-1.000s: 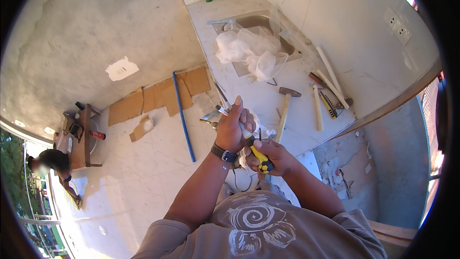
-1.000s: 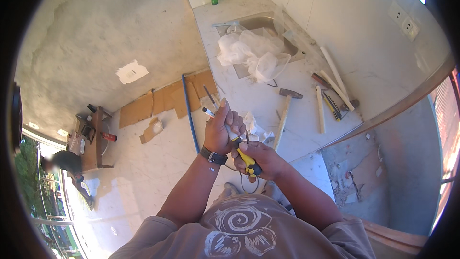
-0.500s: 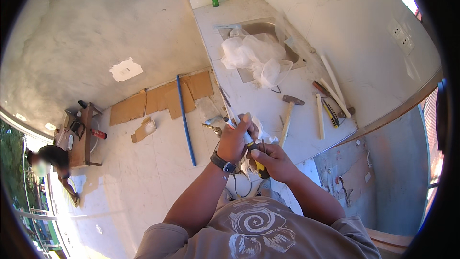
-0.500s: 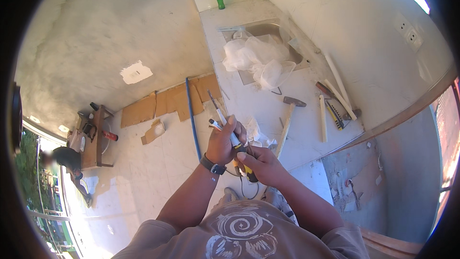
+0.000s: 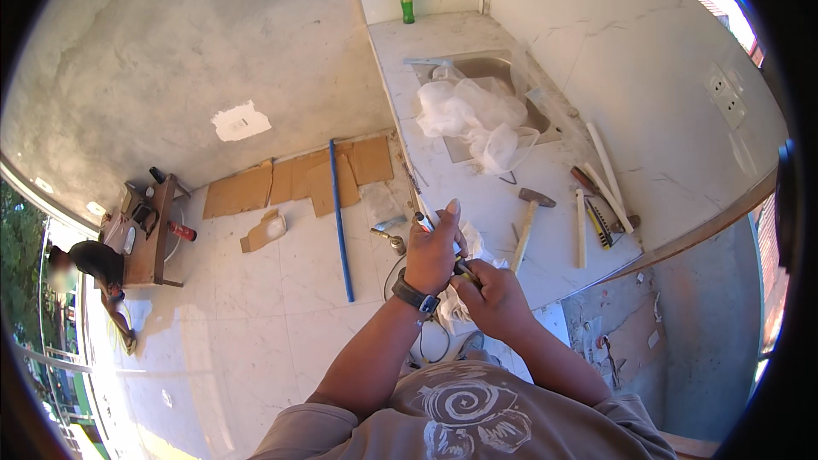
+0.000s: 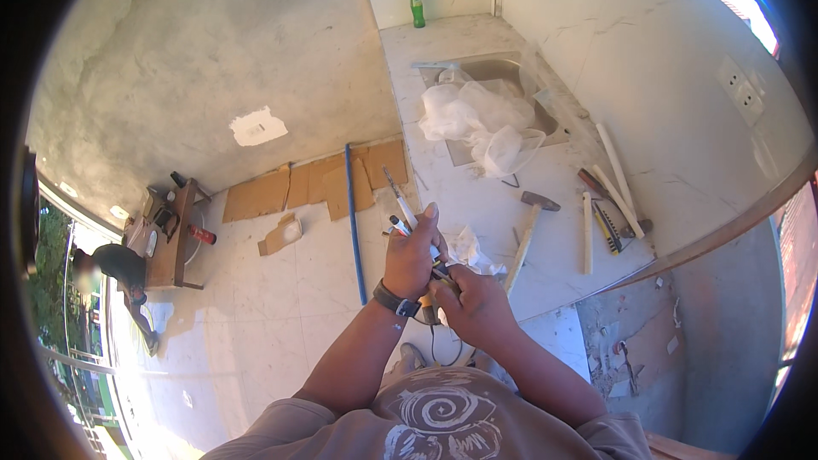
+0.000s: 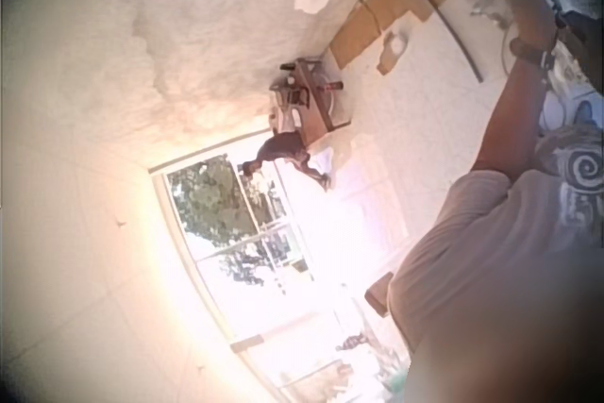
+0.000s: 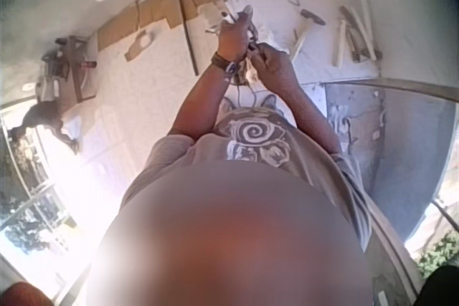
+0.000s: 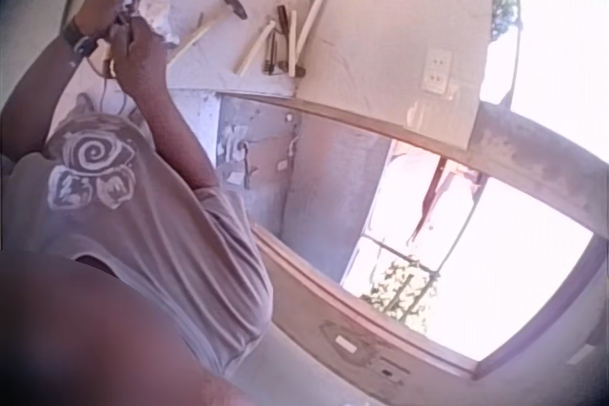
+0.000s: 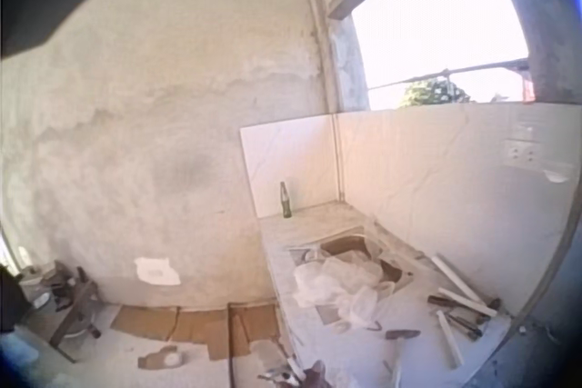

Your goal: The person gathers tools from a toolbox, including a hammer and screwdriver, then moves into a bathroom. They connect a flexible hose to a wall fitting and attach a handheld bidet sprayer, tightening the connections by hand.

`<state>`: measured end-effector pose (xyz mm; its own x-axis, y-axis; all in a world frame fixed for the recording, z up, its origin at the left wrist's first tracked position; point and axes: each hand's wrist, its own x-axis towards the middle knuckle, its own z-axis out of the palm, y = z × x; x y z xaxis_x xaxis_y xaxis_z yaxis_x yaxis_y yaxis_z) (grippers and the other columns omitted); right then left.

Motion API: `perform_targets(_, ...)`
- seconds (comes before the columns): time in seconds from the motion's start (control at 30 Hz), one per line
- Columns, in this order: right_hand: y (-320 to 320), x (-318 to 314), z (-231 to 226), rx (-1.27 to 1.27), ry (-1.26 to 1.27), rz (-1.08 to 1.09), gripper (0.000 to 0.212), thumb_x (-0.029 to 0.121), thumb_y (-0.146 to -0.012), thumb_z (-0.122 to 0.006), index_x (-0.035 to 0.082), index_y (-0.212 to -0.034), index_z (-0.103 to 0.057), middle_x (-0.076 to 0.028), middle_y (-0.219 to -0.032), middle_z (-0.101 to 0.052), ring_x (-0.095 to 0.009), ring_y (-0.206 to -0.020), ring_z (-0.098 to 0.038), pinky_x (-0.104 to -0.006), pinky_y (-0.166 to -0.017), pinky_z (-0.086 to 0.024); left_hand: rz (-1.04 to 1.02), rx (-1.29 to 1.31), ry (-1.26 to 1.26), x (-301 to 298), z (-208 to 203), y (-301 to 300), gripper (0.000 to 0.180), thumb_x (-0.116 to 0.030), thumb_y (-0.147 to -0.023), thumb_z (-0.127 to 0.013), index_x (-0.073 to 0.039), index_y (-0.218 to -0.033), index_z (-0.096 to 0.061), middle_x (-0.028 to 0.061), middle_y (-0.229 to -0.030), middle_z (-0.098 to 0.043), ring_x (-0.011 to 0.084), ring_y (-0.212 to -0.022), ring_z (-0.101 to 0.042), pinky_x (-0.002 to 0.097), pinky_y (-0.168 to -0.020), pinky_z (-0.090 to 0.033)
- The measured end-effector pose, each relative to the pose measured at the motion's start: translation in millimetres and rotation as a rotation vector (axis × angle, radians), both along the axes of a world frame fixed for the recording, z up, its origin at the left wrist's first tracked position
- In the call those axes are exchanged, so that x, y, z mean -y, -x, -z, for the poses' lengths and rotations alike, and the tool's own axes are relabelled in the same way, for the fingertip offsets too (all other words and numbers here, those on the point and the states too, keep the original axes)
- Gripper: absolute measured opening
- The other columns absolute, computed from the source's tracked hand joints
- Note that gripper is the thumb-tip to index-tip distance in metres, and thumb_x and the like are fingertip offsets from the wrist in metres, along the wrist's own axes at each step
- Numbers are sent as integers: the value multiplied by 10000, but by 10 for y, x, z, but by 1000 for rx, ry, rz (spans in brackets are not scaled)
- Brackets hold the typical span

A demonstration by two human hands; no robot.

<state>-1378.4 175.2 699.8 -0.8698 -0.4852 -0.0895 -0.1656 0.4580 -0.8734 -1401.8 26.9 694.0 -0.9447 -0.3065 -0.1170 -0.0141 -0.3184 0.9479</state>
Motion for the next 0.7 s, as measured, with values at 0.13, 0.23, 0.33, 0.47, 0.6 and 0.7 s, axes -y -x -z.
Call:
perform_targets(0.13,-115,160,-54,-508,-217,109,212,226,-901,-688,21,-898,-638,-166,-762,-675,-342,-668,-652,-439,-613,-506,-88,44,90,22,33,20,490,-458,-993,-638,-93,-681,-544,9,-551,-512,120,-505,-544,281,-499,-425)
perform_targets(0.23,-62,135,-57,-356,-189,64,218,231,-915,-692,17,-918,-651,-146,-741,-665,-324,-668,-653,-432,-615,-506,-96,60,64,60,74,29,466,-455,-985,-657,-80,-719,-578,1,-549,-533,107,-492,-545,272,-494,-432)
perform_targets(0.33,49,6,0,199,65,-62,262,280,-963,-669,20,-968,-650,-83,-724,-633,-243,-646,-626,-382,-597,-494,-81,48,45,89,76,-19,454,-430,-994,-655,-88,-708,-566,2,-551,-535,105,-490,-541,272,-494,-431)
perform_targets(0.47,104,-107,161,1044,741,-269,351,400,-1012,-610,53,-1060,-632,-16,-783,-593,-90,-708,-581,-269,-522,-493,-4,-40,-85,88,18,-123,443,-404,-1008,-644,-101,-699,-552,1,-555,-538,102,-492,-535,268,-497,-431)
perform_targets(0.6,52,-14,206,1113,929,-320,360,397,-1013,-612,45,-1089,-621,-34,-798,-582,-114,-705,-577,-236,-516,-479,6,-69,-122,124,-33,-123,446,-410,-1007,-643,-103,-698,-551,1,-560,-542,100,-494,-533,266,-503,-434)
perform_targets(0.7,9,-7,60,513,278,-144,328,348,-986,-648,22,-1021,-648,-40,-739,-598,-146,-701,-590,-332,-592,-496,-38,-11,-74,161,-23,-103,459,-426,-1004,-642,-103,-693,-544,6,-560,-545,102,-494,-539,263,-504,-434)
